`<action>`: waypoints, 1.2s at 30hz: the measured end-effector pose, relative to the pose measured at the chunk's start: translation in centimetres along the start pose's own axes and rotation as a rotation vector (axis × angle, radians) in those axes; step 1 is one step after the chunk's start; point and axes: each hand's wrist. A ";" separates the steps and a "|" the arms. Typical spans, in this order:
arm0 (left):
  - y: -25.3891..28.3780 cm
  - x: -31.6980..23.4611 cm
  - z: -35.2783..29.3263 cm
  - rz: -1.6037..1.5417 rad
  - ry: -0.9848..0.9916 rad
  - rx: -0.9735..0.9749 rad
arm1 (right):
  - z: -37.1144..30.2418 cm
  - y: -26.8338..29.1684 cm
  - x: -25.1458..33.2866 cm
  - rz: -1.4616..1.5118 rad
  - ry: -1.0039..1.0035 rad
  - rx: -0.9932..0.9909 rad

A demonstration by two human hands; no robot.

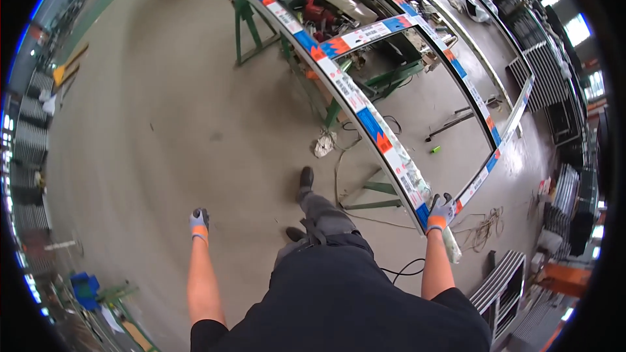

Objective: Assembling aluminum window frames using a sealant gun and a power drill.

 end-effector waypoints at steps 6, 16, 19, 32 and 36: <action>-13.6 -10.3 9.1 0.036 0.008 0.114 | 0.7 -0.9 18.5 0.295 0.243 0.115; -31.8 -18.3 14.0 0.739 -0.302 0.442 | 3.7 -6.4 38.1 0.463 0.204 0.286; -35.5 -22.7 17.4 0.796 -0.362 0.525 | 3.9 -6.4 40.1 0.282 0.162 0.232; -58.9 -49.9 21.5 0.647 -1.352 1.239 | 4.4 -7.3 41.4 0.082 -0.074 0.150; -66.8 -51.1 22.5 0.594 -1.513 1.306 | 4.8 -7.2 42.5 0.015 -0.106 0.132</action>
Point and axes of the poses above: each hand's wrist, its own z-axis towards the middle knuckle, its own y-axis out of the back of the hand, x = y × z, and after that the axes turned 3 degrees about -z, right-handed
